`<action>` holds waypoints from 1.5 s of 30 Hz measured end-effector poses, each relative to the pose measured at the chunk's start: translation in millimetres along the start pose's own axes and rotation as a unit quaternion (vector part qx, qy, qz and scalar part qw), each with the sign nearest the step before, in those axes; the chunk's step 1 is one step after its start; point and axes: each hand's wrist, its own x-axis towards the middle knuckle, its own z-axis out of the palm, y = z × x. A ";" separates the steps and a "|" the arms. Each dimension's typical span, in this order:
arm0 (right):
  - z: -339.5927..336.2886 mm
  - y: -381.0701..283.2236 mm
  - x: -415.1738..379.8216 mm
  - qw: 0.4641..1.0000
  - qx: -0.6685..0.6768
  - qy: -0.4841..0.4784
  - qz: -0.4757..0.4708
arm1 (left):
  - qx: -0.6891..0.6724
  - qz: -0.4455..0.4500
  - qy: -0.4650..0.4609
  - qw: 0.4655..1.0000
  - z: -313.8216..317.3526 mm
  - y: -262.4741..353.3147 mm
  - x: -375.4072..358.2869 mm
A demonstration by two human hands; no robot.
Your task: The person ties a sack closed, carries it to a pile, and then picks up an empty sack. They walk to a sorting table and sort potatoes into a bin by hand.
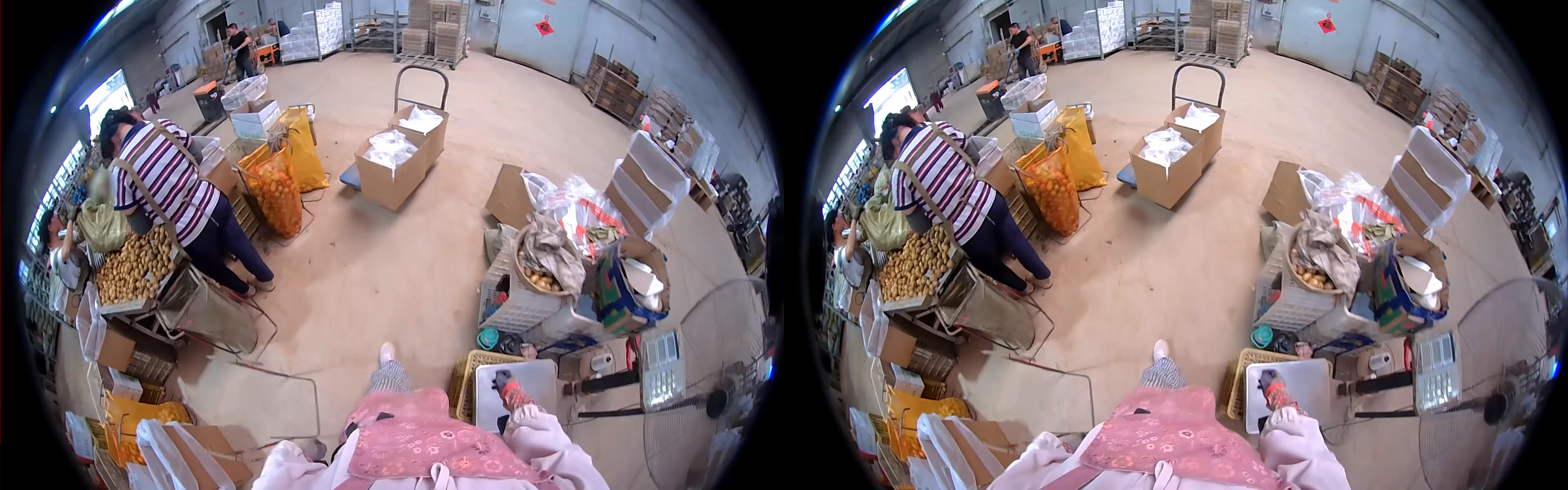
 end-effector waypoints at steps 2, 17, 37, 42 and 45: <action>54.9 -66.1 27.6 0.995 0.101 -0.012 -0.025 | -0.002 -0.052 -0.023 0.998 -16.3 24.1 10.3; -20.5 -134.4 221.0 0.892 0.451 0.011 0.028 | 0.108 0.135 0.113 0.979 -291.6 479.8 309.3; -412.0 -280.8 484.6 0.922 -0.161 0.348 0.059 | 0.140 -0.046 0.046 0.988 -334.1 790.9 253.7; -446.0 -285.8 507.5 0.911 -0.104 0.398 0.040 | 0.220 -0.051 0.020 0.974 -317.9 820.8 255.8; -470.6 -291.9 521.5 0.901 -0.067 0.428 0.017 | 0.196 -0.062 0.019 0.978 -320.7 851.2 249.0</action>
